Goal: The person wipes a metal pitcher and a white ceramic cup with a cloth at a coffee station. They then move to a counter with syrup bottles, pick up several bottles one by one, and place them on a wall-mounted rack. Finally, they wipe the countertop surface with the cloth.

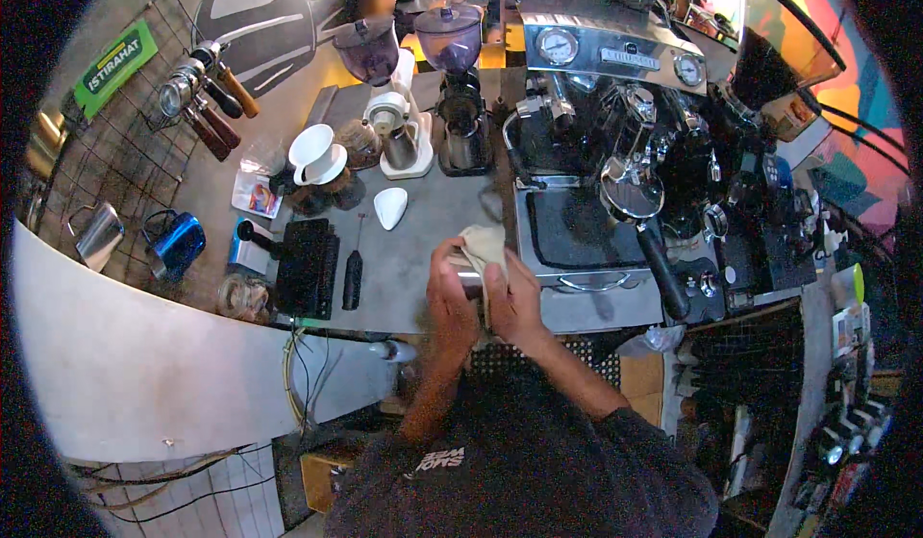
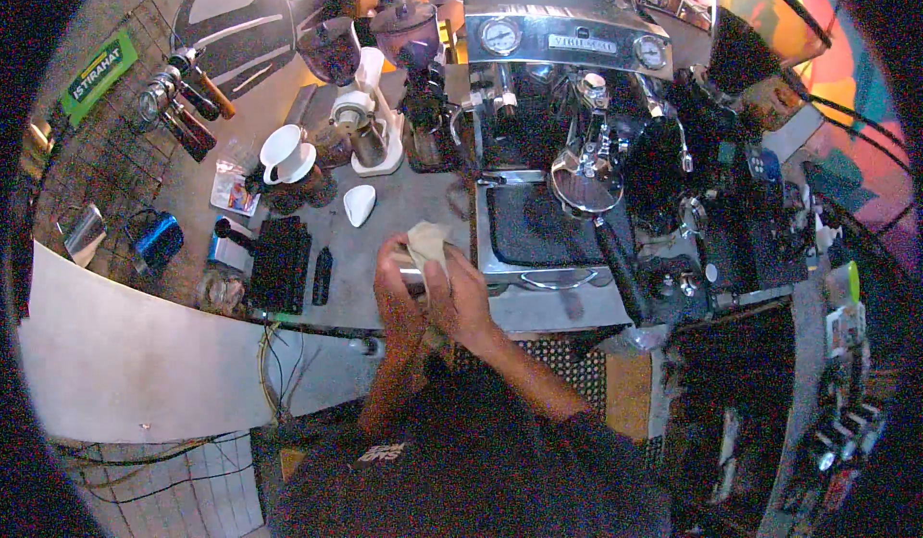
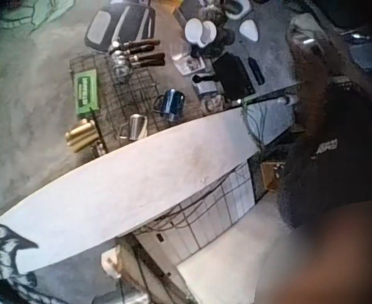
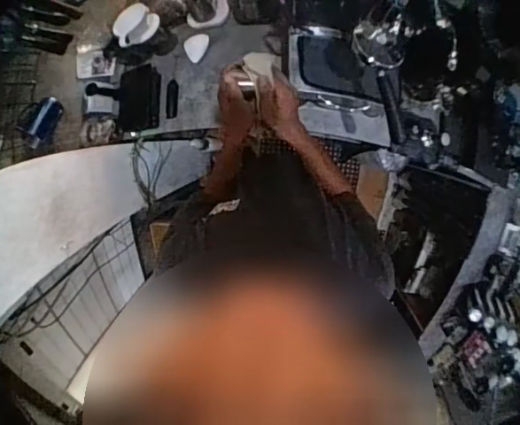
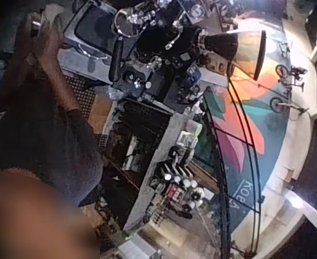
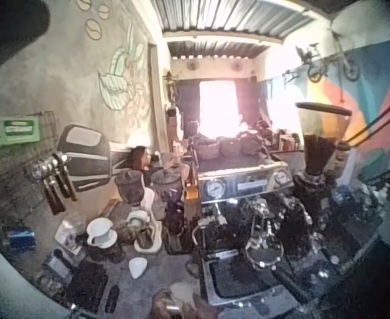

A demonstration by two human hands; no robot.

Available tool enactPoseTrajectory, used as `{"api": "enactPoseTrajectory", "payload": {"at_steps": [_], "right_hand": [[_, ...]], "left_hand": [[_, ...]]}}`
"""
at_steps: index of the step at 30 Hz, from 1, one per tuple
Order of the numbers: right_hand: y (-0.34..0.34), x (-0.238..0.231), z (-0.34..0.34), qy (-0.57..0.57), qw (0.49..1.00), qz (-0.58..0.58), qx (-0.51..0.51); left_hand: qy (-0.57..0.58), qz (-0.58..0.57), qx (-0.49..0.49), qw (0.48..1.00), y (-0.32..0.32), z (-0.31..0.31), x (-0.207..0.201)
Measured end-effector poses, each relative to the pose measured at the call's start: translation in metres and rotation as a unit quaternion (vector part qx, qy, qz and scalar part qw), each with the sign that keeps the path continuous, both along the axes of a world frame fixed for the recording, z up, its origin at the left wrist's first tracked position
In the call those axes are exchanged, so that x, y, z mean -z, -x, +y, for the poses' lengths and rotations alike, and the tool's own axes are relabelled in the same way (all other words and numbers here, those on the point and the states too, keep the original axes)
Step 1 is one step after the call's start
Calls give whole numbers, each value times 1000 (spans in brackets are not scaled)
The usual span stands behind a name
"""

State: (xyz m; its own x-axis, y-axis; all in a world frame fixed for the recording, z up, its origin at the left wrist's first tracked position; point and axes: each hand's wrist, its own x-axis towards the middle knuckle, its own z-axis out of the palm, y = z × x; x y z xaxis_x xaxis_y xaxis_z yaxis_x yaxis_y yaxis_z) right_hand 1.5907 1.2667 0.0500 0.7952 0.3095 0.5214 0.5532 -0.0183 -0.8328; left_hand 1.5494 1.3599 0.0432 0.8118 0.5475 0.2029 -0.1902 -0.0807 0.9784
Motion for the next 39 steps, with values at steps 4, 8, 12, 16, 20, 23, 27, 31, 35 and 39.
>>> {"api": "enactPoseTrajectory", "payload": {"at_steps": [4,8,12,16,20,23,27,31,35,39], "right_hand": [[-18,24,-3,-15,972,219,-85],[-18,21,-3,-345,811,452,-138],[12,12,8,-80,979,172,-77],[25,19,0,6,955,245,-167],[21,20,-4,-92,922,326,-185],[9,21,-1,-163,894,385,-160],[12,43,9,-140,923,342,-112],[6,46,13,-221,893,373,-124],[-7,49,4,-288,841,445,-112],[-8,51,3,-387,728,552,-120]], "left_hand": [[124,-40,-78,988,-13,2,11],[530,-115,-21,840,-14,28,1],[429,-23,-108,896,-23,22,19],[327,-151,24,932,-28,46,14],[385,-184,34,904,-39,67,24],[280,-91,-103,950,-41,38,31],[117,-109,-108,981,-38,31,12],[142,-13,-13,990,-34,25,19],[385,-13,5,923,-43,26,24],[459,-32,-5,888,-41,20,9]]}}
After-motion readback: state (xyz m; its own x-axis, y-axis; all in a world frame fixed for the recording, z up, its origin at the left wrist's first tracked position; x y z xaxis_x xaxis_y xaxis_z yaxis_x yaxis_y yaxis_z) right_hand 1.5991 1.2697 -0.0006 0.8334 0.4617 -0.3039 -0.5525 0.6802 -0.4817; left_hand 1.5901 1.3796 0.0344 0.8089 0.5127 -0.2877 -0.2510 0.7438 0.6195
